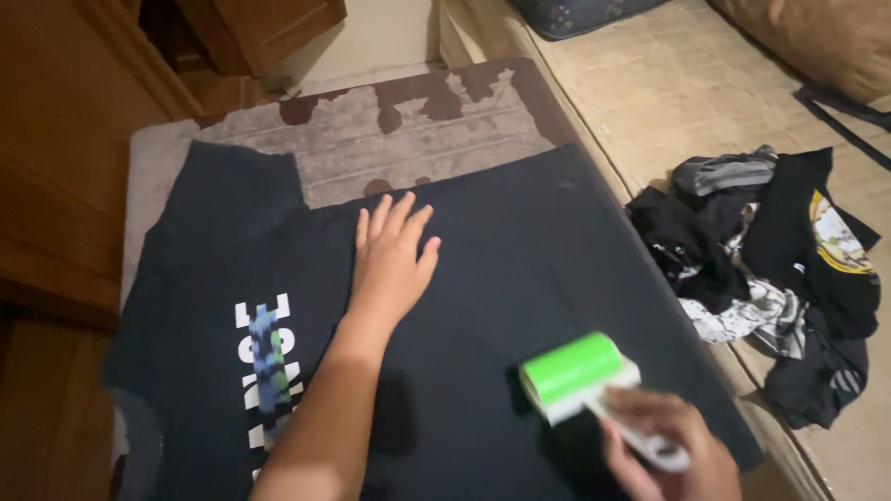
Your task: The person uses a lint roller to remove lint from a black t-shirt laid on a table. They roll the sticky roller over the front and back of the shirt, smooth the fabric with their hands, and flip the shirt to treat both sides.
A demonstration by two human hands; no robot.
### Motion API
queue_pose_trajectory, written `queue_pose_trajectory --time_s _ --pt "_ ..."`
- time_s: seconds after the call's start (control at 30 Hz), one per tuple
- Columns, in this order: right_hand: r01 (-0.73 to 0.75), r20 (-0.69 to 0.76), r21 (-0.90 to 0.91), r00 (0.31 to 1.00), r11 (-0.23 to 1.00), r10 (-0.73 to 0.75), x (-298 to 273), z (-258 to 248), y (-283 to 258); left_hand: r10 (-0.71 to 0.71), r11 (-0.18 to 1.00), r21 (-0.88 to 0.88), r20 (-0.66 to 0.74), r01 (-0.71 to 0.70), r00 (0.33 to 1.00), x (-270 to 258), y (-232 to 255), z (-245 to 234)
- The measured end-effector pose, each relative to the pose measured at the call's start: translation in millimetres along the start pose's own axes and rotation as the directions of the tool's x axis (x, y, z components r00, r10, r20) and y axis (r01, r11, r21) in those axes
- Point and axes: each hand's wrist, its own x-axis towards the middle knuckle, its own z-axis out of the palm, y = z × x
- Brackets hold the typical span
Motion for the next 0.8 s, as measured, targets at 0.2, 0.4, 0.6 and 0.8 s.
queue_pose_trajectory --time_s 0.2,0.4,0.6,0.8 --pt "-0.036 -0.282 0.046 0.958 0.998 0.048 -42.7 12.8 17.1 0.05 0.999 0.009 0.152 -0.052 0.987 -6.7 31.4 6.4" --pt "-0.276 -0.124 -0.007 0.954 0.961 0.273 40.7 11.1 -19.5 0.055 0.998 -0.003 0.174 -0.055 0.983 -6.1 28.7 5.7" --pt "-0.139 -0.13 -0.101 0.984 0.985 0.125 150.9 60.0 15.5 0.052 0.999 -0.006 0.14 -0.052 0.989 -9.7 26.9 5.4" --pt "-0.199 -0.13 -0.078 0.973 0.977 0.188 208.5 92.3 28.1 0.091 0.996 -0.02 0.089 -0.089 0.992 -13.5 22.4 0.4"
